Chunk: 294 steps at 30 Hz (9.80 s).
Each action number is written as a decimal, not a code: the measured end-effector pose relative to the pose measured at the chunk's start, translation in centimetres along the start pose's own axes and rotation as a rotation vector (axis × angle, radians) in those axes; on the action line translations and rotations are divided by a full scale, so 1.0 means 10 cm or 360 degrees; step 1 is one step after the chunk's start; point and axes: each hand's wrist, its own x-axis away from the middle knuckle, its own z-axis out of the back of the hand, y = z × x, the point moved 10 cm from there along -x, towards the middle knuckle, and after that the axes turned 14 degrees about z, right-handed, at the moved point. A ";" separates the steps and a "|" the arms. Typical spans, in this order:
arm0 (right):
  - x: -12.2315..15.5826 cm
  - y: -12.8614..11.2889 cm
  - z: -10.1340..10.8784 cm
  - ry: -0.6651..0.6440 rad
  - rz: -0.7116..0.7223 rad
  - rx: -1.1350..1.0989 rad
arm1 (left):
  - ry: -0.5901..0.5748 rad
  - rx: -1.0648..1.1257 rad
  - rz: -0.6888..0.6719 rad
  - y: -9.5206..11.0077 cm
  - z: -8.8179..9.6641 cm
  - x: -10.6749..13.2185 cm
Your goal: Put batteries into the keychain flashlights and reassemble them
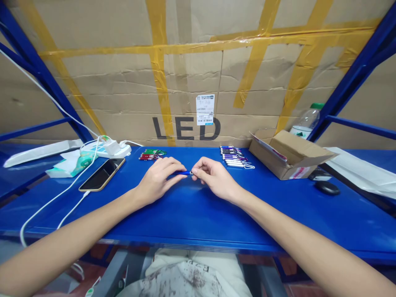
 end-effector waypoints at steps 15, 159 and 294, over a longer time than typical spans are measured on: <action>0.03 -0.25 -0.03 -0.0229 0.0405 0.0847 | -0.0060 0.0104 0.0032 -0.08 -0.05 0.01; 0.19 0.27 0.65 -0.0998 -0.0400 0.1325 | -0.0143 0.0288 0.0240 -0.25 -0.07 -0.06; 0.07 -0.01 0.07 -0.0582 0.0101 0.0585 | -0.0294 0.0296 0.0242 -0.21 -0.14 -0.05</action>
